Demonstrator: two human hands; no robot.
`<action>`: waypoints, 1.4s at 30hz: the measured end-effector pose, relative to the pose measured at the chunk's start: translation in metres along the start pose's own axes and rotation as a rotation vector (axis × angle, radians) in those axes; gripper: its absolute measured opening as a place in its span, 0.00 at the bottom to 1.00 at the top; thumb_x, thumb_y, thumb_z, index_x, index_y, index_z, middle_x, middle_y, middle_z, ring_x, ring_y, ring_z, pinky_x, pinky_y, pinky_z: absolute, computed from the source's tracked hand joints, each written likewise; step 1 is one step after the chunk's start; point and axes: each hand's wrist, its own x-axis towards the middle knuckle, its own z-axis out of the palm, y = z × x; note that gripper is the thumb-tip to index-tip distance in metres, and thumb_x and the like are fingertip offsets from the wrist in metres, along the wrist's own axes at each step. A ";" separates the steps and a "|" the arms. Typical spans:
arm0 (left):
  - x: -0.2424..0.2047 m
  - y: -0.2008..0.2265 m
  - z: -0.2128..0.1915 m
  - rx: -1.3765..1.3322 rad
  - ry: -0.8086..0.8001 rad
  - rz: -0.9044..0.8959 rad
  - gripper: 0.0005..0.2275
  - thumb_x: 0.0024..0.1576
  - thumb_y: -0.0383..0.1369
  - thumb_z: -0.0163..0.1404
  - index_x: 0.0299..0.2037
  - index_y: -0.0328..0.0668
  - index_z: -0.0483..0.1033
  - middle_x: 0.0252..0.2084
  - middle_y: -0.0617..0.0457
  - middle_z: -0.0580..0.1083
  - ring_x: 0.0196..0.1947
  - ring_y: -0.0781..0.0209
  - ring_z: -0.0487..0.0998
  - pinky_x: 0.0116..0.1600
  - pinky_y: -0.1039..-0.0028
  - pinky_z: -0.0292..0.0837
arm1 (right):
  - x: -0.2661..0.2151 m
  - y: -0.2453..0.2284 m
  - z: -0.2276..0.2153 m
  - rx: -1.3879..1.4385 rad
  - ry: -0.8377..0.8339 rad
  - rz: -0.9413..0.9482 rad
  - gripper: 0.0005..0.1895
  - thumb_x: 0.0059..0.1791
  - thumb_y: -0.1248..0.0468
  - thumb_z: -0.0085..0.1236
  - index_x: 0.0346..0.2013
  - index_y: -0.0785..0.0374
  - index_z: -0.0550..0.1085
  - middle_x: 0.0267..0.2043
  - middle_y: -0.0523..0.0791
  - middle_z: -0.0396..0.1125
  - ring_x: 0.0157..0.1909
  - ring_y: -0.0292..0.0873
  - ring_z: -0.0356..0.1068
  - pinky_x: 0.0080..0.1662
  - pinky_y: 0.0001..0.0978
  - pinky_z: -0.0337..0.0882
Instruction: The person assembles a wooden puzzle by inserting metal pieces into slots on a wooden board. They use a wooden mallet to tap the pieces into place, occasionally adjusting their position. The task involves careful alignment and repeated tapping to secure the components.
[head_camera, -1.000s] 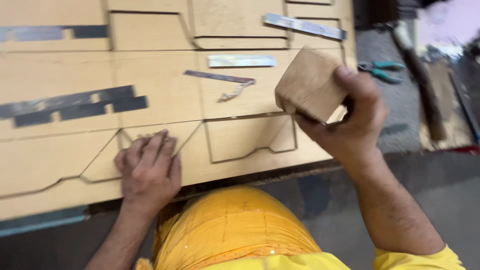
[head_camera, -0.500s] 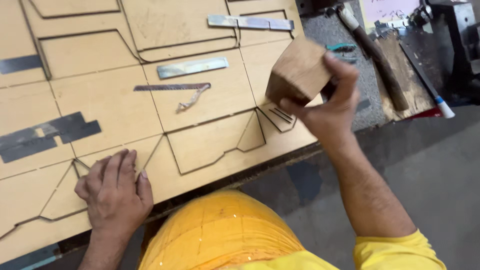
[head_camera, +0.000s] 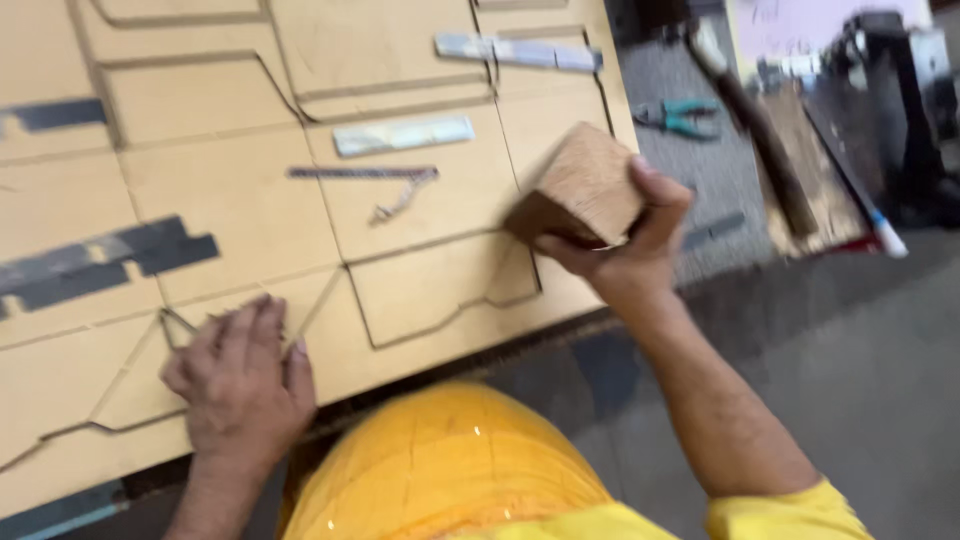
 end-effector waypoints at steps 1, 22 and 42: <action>-0.002 -0.001 -0.005 -0.023 0.020 -0.002 0.22 0.56 0.37 0.56 0.61 0.41 0.77 0.62 0.52 0.74 0.64 0.50 0.65 0.66 0.51 0.53 | 0.004 0.004 -0.006 -0.020 0.006 0.070 0.58 0.39 0.61 0.87 0.69 0.54 0.51 0.65 0.46 0.55 0.67 0.46 0.62 0.66 0.41 0.73; -0.003 0.001 -0.009 -0.127 0.067 0.013 0.20 0.56 0.34 0.56 0.59 0.39 0.77 0.61 0.50 0.74 0.61 0.50 0.68 0.64 0.52 0.56 | 0.021 -0.025 -0.009 0.026 0.090 -0.002 0.56 0.42 0.64 0.87 0.68 0.53 0.49 0.65 0.46 0.49 0.68 0.44 0.55 0.69 0.38 0.66; 0.003 -0.003 -0.018 -0.218 0.100 0.031 0.19 0.56 0.33 0.56 0.57 0.38 0.76 0.60 0.50 0.74 0.59 0.50 0.69 0.63 0.56 0.56 | 0.025 -0.086 0.051 0.083 0.009 -0.134 0.57 0.39 0.68 0.86 0.68 0.52 0.49 0.60 0.50 0.57 0.58 0.45 0.65 0.56 0.38 0.73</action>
